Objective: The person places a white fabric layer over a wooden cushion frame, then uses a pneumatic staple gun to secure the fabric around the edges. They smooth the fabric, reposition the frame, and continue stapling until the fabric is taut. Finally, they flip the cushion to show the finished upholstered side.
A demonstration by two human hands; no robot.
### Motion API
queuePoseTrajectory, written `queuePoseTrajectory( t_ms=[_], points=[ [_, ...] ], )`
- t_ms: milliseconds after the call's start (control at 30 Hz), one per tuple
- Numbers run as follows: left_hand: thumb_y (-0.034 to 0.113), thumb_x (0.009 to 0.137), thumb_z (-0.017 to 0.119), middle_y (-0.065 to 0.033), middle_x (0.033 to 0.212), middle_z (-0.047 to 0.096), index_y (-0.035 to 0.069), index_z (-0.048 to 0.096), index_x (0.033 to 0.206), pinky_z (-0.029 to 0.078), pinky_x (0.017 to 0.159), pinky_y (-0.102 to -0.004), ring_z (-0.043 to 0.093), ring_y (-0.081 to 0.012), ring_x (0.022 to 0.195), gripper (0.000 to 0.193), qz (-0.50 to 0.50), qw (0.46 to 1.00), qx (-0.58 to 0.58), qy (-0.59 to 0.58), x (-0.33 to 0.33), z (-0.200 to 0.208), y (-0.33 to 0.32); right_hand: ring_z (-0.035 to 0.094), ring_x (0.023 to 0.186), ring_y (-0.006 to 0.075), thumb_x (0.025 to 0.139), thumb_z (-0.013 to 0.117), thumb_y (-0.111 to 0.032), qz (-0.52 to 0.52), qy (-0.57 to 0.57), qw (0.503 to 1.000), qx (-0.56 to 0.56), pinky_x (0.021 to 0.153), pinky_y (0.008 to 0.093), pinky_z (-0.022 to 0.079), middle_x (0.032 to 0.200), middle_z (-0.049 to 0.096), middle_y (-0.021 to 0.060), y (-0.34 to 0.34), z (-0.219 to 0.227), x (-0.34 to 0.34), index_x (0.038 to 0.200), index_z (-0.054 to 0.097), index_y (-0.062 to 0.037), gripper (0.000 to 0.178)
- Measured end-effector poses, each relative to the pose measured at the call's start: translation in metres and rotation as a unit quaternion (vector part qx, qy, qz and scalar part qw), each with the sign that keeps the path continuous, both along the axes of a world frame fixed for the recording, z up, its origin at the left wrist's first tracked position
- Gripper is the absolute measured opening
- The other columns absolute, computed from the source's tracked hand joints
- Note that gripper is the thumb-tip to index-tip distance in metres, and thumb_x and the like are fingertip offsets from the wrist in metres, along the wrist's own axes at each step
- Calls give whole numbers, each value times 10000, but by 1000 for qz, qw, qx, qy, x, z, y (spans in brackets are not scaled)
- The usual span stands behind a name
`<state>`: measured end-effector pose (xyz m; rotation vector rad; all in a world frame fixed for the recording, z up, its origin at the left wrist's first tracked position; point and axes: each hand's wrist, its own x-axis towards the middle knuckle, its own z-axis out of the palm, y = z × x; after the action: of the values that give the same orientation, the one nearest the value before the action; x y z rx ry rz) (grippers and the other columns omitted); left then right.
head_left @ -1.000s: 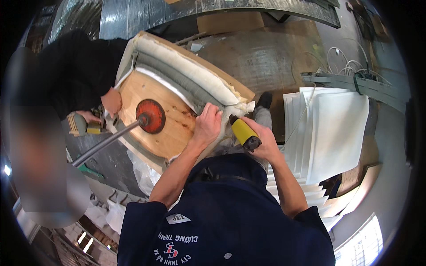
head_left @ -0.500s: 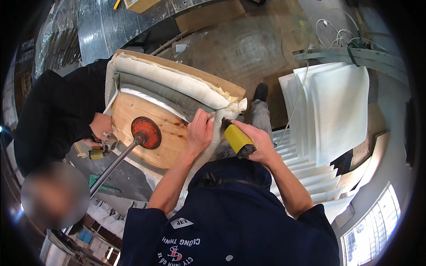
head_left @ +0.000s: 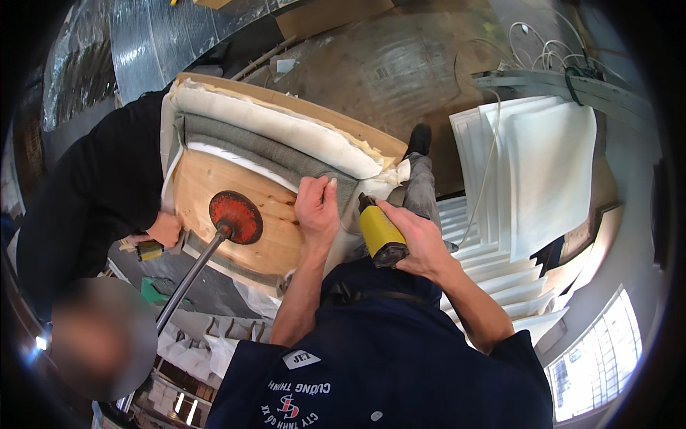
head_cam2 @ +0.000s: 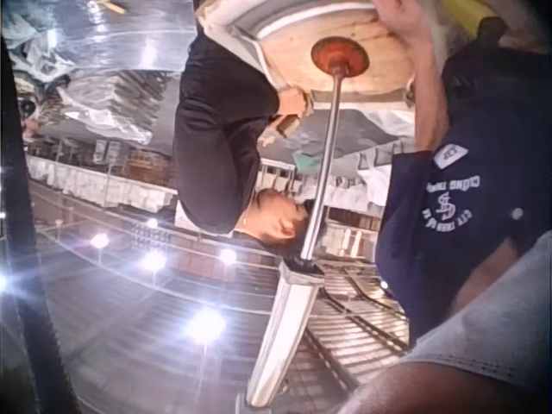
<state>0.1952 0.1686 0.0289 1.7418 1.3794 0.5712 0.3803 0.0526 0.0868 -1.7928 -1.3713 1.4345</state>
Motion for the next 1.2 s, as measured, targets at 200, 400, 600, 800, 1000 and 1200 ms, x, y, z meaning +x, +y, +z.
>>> queuePoseTrajectory(
  t_ms=[200,400,600,800,1000,1200],
  points=[
    [46,929,686,-128,873,600,-40,668,985,484,679,-353,589,-282,754,103,34,999,-22,22,-2,-3,5,643,1114,417,699,837,-178,-68,23,996,-54,942,426,528,1222,654,244,34,14,-26,1410,502,10,808],
    [71,913,698,-140,837,617,-39,688,980,500,690,-375,610,-313,748,129,52,996,-75,22,-6,-4,14,644,1130,421,700,841,-165,-82,7,993,-89,953,422,530,1231,656,262,52,15,-37,1395,516,34,793],
    [83,928,716,-116,800,598,-64,689,966,458,642,-323,556,-218,694,154,53,994,-95,5,-9,-6,18,643,1145,414,699,839,-155,-66,-4,989,-132,971,418,528,1240,656,258,72,20,-40,1404,502,45,806],
    [91,937,689,-125,776,577,-50,692,977,456,621,-358,559,-261,675,147,43,993,-108,-5,-9,-1,24,646,1136,418,704,828,-140,-68,-7,988,-136,964,420,529,1225,657,266,82,19,-42,1400,501,45,791],
    [82,945,678,-122,758,557,-50,690,975,446,599,-356,544,-266,648,136,62,990,-125,-31,-6,3,30,624,1118,461,675,854,-139,-66,8,991,-113,939,473,538,1236,629,292,84,18,-40,1419,464,34,858],
    [68,936,688,-123,748,549,-48,688,958,436,584,-350,537,-259,638,119,74,988,-134,-37,-3,2,39,624,1116,467,668,867,-160,-52,-6,990,-131,937,484,538,1234,628,298,101,17,-39,1414,465,31,868]
  ],
)
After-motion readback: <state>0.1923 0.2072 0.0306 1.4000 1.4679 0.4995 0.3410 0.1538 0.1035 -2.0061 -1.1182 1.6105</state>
